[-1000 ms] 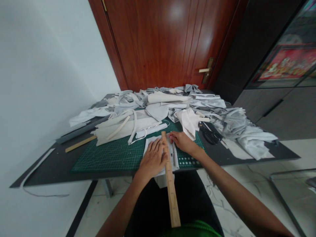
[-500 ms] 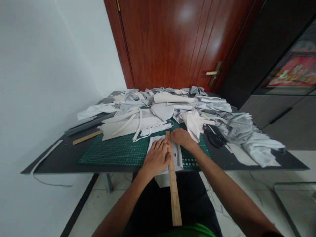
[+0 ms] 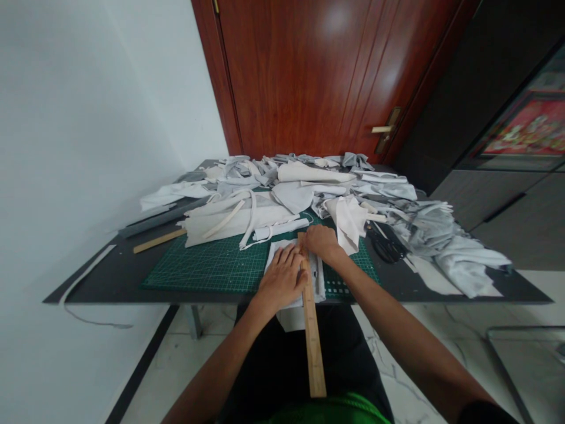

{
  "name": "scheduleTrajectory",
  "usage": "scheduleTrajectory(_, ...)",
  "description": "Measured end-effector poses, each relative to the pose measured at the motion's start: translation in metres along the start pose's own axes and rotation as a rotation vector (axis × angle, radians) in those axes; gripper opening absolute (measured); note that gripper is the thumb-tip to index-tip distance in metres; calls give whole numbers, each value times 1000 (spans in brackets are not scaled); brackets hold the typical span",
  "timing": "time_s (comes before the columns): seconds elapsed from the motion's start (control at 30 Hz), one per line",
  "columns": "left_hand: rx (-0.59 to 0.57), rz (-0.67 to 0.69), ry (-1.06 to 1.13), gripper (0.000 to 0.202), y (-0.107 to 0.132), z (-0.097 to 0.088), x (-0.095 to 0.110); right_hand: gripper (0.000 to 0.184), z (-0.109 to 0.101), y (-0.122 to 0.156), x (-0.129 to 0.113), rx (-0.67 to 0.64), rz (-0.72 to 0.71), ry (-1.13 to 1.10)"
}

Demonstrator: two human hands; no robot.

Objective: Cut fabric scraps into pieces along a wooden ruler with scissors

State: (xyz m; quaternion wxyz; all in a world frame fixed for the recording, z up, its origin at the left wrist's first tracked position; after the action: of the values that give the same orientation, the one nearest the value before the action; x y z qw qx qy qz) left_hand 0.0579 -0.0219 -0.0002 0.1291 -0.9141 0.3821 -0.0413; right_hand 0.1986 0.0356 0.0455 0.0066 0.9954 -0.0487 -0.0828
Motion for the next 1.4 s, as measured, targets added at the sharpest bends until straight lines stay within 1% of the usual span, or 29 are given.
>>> scheduleTrajectory(0.23,28,15,-4,39,-1,-2,0,37,-7,2,-3,-67,7,-2)
scheduleTrajectory(0.37,18,18,-19,37,-2,-2,0,37,-10,7,-6,-71,9,-4)
scheduleTrajectory(0.6,52,27,5,36,-3,2,-2,36,-14,14,-12,-89,12,4)
scheduleTrajectory(0.93,61,27,-14,45,-3,4,-2,36,-10,28,-18,-137,-7,28)
scheduleTrajectory(1.13,73,34,-9,44,-3,7,-4,37,-9,36,-18,-163,-37,26)
scheduleTrajectory(1.27,46,37,1,44,-4,8,-8,39,-10,43,-19,-196,-40,23)
scheduleTrajectory(1.4,-25,43,21,47,-6,11,-13,40,-14,52,-20,-222,-32,25)
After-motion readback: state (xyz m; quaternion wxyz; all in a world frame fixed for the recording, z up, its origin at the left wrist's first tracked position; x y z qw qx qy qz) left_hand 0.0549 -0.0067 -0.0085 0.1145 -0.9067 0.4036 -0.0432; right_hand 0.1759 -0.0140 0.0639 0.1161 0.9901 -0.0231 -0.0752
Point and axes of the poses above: each hand's wrist, its own y-axis away from the middle knuckle, its own z-axis out of the palm, x = y × z, the point moved 4 cm from there along -y, towards the middle knuckle, and after that the axes turned 9 degrees about -y, right-handed, at the moved point
